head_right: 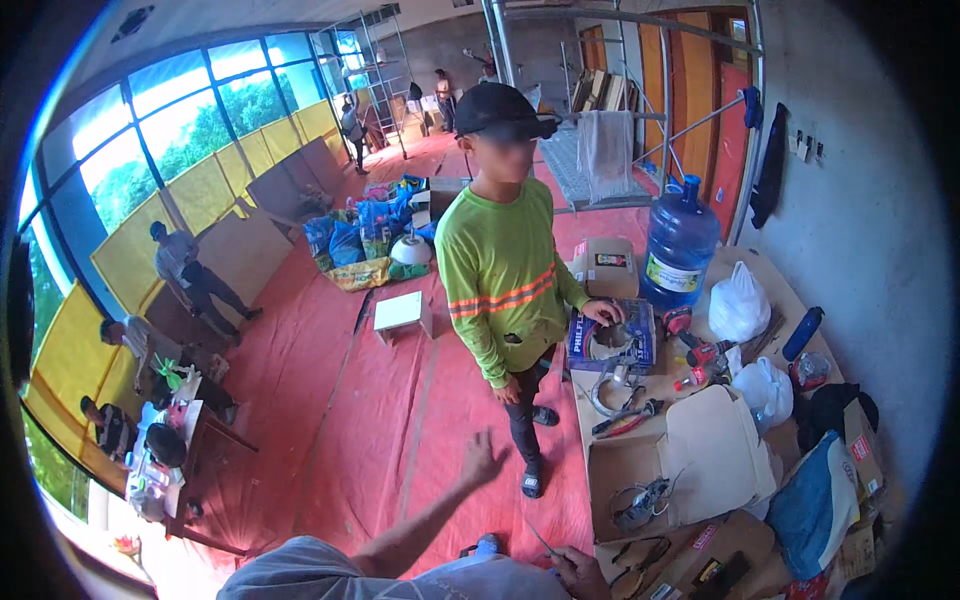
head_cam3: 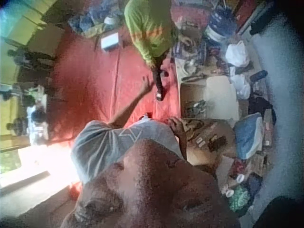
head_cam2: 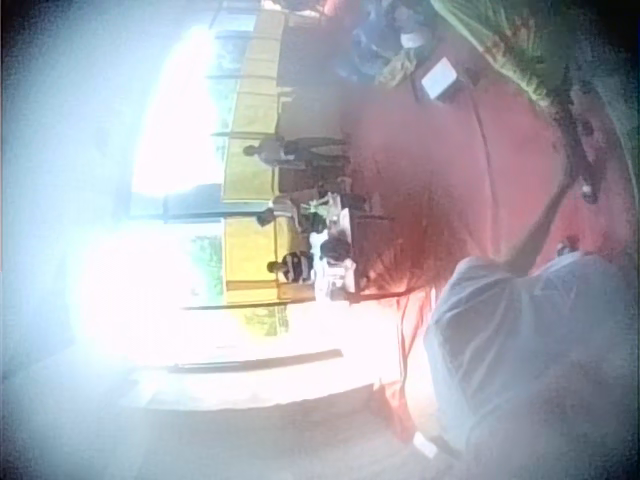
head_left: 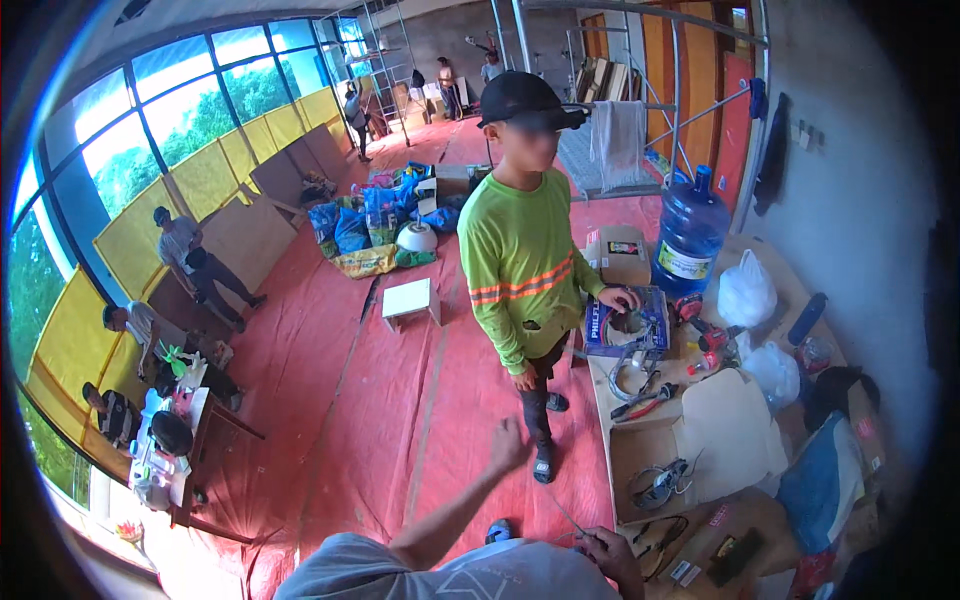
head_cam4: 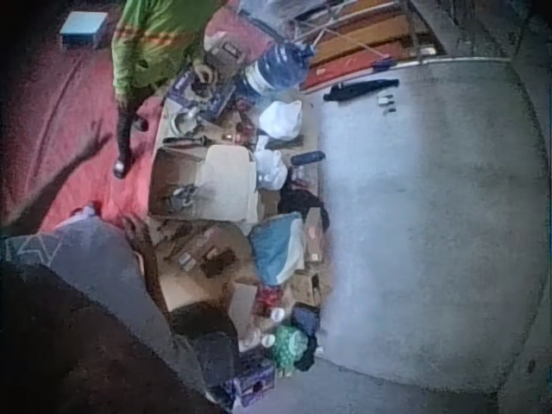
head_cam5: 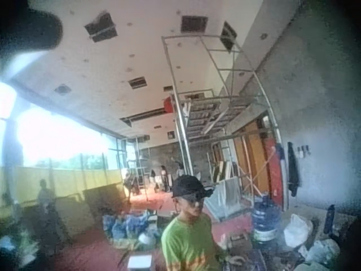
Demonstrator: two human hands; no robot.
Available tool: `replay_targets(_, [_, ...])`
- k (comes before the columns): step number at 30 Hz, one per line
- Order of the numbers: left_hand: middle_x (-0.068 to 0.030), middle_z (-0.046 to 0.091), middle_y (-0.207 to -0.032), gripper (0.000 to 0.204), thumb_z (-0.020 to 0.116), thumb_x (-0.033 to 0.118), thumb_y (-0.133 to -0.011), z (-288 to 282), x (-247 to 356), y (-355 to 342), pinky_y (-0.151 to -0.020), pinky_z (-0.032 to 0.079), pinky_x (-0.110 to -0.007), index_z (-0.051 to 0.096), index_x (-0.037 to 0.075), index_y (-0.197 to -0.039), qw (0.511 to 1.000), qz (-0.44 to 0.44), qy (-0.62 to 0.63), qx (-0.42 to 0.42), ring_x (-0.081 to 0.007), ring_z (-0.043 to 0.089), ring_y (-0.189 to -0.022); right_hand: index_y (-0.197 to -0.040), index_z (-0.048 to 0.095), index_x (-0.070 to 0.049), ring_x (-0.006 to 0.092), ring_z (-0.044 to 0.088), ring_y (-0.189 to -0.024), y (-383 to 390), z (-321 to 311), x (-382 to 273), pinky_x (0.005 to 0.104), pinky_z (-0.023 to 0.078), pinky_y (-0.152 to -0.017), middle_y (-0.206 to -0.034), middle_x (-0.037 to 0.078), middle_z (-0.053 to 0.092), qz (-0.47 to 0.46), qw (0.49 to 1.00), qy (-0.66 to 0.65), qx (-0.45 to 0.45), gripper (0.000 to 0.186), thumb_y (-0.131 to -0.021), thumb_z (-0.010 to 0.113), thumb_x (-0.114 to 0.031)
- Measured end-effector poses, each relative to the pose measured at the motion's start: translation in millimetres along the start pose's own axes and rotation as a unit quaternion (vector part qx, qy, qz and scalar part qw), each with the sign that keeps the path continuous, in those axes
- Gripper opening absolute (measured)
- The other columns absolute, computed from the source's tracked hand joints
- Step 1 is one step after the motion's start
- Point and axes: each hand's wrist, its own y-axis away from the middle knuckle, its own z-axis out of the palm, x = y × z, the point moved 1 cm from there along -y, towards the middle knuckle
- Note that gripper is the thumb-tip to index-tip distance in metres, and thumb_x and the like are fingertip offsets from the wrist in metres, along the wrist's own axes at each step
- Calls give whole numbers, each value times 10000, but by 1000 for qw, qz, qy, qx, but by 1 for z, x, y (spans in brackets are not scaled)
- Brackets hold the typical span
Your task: The person strips insulation from electrical wires using a tool and connects them to an electrical fixture by hand. They use pliers to secure the wires and handle a box on the workbench.
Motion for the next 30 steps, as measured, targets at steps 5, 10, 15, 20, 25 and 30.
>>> replay_targets(5, [-161, 654, -1310, 302, 590, 229, -1047, -29, 82, 120, -1003, 453, -505, 633, 81, -1307, 864, 333, 292, -240, -374, 664, -1034, -1139, 727, -8, 140, 670, -758, -21, 22, -11, 334, 547, -699, -868, 113, 728, -56, 998, 9, 22, 263, -1037, 644, -236])
replay_targets(10, [-154, 735, -1030, 229, 670, 205, -1003, -96, 92, 127, -832, 534, -428, 696, 52, -1172, 813, 246, 289, -443, -313, 707, -862, -1162, 715, -27, 213, 684, -714, -10, 13, -54, 380, 540, -663, -871, 187, 712, -35, 995, 91, 14, 284, -1014, 684, -267])
replay_targets(15, [-143, 750, -954, 155, 758, 107, -932, -153, 46, 84, -773, 564, -389, 759, 10, -1053, 820, 289, 300, -394, -247, 724, -874, -1151, 728, -27, 211, 716, -861, -9, 20, -67, 359, 564, -801, -948, 121, 744, -75, 994, 73, -43, 274, -1031, 670, -267])
replay_targets(20, [-127, 734, -890, 64, 754, 50, -938, -232, 5, 39, -725, 544, -369, 759, -10, -961, 895, 228, 267, -276, -212, 701, -821, -1070, 714, -7, 280, 734, -884, -14, 25, -41, 399, 563, -823, -942, 157, 728, -103, 994, 32, -32, 251, -1021, 669, -250])
replay_targets(25, [-8, 682, -824, 143, 745, 120, -966, -279, -67, -14, -734, 462, -273, 739, 12, -872, 929, 59, 353, -95, -113, 607, -795, -1069, 713, -9, 269, 726, -884, -8, 14, -32, 403, 564, -826, -978, 133, 727, -74, 996, 52, -9, 302, -1037, 645, -301])
replay_targets(30, [-51, 722, -974, 184, 712, 192, -999, -288, -173, -49, -844, 509, -341, 734, 9, -1010, 929, 58, 343, -128, -155, 652, -934, -1145, 725, -52, 219, 722, -931, 25, 6, 13, 355, 559, -856, -1026, 111, 756, 22, 996, 83, -23, 314, -1055, 626, -336])
